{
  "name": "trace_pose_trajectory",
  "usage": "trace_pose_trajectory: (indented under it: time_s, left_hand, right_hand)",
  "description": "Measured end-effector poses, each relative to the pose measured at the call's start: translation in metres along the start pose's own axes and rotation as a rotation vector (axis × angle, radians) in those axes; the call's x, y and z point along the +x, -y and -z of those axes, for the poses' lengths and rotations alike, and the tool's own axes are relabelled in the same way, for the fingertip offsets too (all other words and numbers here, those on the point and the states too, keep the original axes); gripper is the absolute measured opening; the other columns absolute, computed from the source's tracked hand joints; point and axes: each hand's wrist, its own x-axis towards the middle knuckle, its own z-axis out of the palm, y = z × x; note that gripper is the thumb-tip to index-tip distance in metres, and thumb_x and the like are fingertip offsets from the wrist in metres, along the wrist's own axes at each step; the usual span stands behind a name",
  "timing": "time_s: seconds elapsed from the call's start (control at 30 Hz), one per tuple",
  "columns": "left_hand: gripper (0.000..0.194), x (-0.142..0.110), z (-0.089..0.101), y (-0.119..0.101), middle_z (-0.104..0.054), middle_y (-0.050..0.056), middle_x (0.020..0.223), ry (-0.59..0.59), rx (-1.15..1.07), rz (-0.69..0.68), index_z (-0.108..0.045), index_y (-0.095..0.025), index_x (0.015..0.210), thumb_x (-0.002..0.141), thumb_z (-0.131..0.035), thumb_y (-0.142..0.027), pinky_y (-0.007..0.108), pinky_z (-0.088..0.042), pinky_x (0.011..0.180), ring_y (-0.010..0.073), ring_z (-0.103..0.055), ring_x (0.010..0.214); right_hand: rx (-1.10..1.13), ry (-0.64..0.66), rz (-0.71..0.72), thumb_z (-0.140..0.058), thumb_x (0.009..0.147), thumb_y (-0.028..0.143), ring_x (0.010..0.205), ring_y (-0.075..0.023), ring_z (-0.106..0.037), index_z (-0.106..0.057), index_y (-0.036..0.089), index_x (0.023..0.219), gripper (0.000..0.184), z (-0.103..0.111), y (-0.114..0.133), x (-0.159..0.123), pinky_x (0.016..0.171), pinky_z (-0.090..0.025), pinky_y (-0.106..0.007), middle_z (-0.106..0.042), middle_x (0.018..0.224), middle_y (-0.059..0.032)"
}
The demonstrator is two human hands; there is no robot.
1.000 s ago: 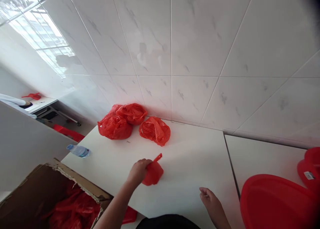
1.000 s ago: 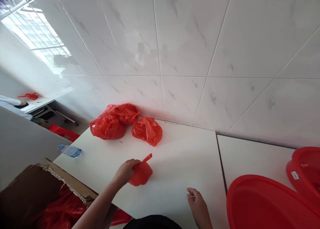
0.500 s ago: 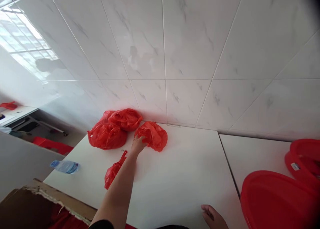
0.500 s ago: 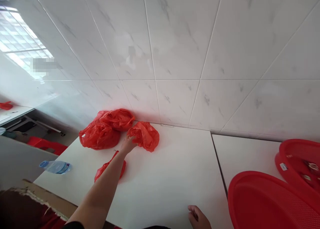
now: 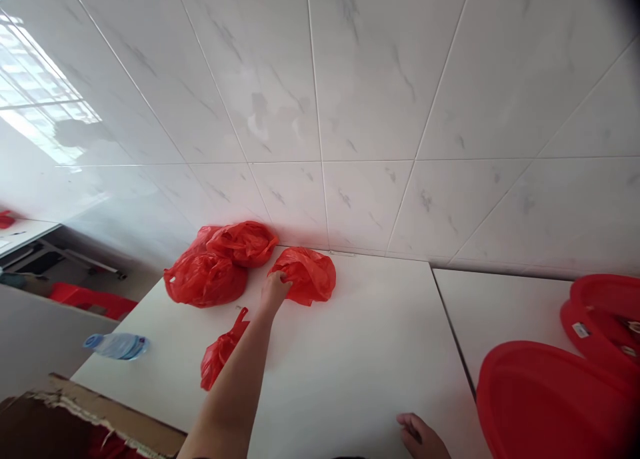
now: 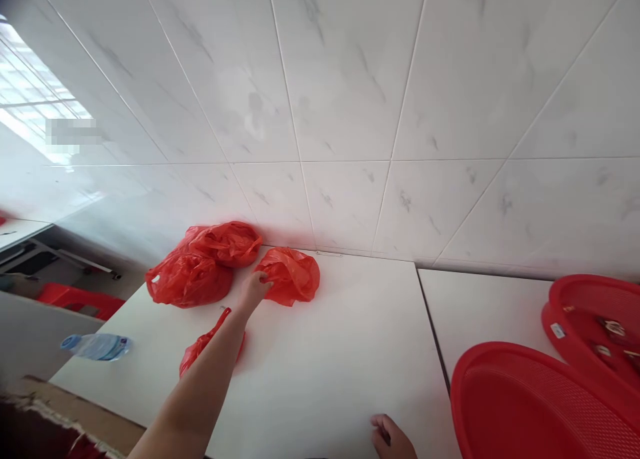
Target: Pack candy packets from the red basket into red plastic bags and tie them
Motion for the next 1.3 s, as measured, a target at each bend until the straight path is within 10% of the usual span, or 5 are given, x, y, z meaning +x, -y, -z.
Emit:
trace_pose_trajectory:
  time_s: [0.5, 0.77, 0.9, 1.1, 1.3]
  left_hand:
    - [0.023, -0.192, -0.073, -0.016, -0.060, -0.002, 0.071, 0.622, -1.024, 0.310, -0.057, -0.018, 0.078, 0.068, -0.069, -0.035, 0.028, -0.048, 0.068, 0.0109, -0.056, 0.063]
    - [0.025, -0.197, -0.071, -0.015, -0.063, 0.005, 0.094, 0.435, -1.069, 0.583, -0.045, -0.022, 0.083, 0.077, -0.063, -0.038, 0.034, -0.052, 0.080, 0.0181, -0.064, 0.092]
    - [0.026, -0.206, -0.062, -0.040, -0.060, 0.007, 0.104, 0.166, -0.654, 0.335, -0.052, -0.022, 0.099, 0.081, -0.054, -0.040, 0.034, -0.051, 0.077, 0.0197, -0.061, 0.092]
    - [0.064, -0.229, -0.053, -0.098, -0.056, 0.007, 0.125, 0.557, -0.541, -0.338, -0.056, -0.025, 0.119, 0.058, -0.077, -0.028, 0.031, -0.049, 0.082, 0.0205, -0.057, 0.099]
    - [0.008, -0.223, -0.062, -0.093, -0.058, -0.001, 0.065, 0.502, -0.631, -0.090, -0.058, -0.018, 0.067, 0.072, -0.059, -0.024, 0.028, -0.043, 0.065, 0.0139, -0.054, 0.066]
  right_hand:
    - [0.864, 0.166, -0.144, -0.064, 0.073, 0.055, 0.086, -0.0194, -0.066, -0.055, 0.025, 0.111, 0.050, -0.014, 0.108, -0.010, 0.069, -0.051, -0.031, -0.070, 0.101, -0.0050]
    - [0.971, -0.250, -0.126, -0.074, 0.064, 0.039, 0.070, -0.0159, -0.059, -0.057, 0.022, 0.081, 0.030, 0.023, 0.088, -0.009, 0.057, -0.047, -0.025, -0.064, 0.079, 0.0001]
    - [0.710, -0.288, 0.025, -0.067, 0.068, 0.035, 0.069, -0.0159, -0.056, -0.056, 0.021, 0.072, 0.019, 0.029, 0.108, -0.024, 0.060, -0.046, -0.027, -0.060, 0.072, 0.0006]
    - [0.423, -0.280, 0.089, -0.069, 0.064, 0.034, 0.055, -0.0117, -0.043, -0.041, 0.023, 0.059, 0.031, 0.017, 0.143, -0.037, 0.053, -0.037, -0.026, -0.047, 0.055, 0.0060]
    - [0.512, -0.207, 0.110, -0.072, 0.065, 0.041, 0.059, -0.0133, -0.050, -0.048, 0.021, 0.063, 0.032, 0.030, 0.132, -0.044, 0.056, -0.041, -0.026, -0.053, 0.059, 0.0036]
